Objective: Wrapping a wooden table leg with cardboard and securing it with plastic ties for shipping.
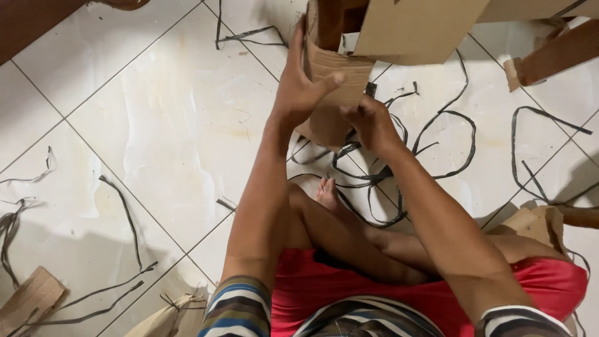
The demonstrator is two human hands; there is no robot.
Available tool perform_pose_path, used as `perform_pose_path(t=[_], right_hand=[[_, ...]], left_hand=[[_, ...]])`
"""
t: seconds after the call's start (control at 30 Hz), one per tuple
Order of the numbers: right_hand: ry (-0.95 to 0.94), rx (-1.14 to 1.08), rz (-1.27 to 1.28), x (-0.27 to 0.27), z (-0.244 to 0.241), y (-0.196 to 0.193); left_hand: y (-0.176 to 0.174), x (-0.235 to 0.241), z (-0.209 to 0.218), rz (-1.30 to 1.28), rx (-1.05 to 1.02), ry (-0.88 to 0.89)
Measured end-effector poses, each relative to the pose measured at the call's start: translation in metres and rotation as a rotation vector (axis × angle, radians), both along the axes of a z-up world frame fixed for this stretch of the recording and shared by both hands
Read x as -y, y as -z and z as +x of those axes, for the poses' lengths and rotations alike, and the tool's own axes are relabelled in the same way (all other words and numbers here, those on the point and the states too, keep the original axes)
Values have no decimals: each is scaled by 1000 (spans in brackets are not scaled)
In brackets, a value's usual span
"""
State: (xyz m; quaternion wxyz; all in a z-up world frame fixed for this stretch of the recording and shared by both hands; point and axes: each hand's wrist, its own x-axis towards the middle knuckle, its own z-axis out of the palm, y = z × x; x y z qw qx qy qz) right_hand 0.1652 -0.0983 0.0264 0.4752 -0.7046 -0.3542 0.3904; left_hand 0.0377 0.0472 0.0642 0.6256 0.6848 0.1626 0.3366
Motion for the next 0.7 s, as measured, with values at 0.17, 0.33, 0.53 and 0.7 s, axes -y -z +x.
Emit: perform_pose_path(t=[0.17,0.33,0.53,0.7], right_hand=[[181,-131,127,49,-5,22],[236,-222,346,115,1,33],[565,-444,583,190,46,52],[721,-707,722,216,56,39]], left_hand=[[-5,8,-14,-243,-482,-179],[-12,31,-21,-299,-727,-47],[-37,86,-20,-169,-772,-48],[22,117,-3,148,-627,394]])
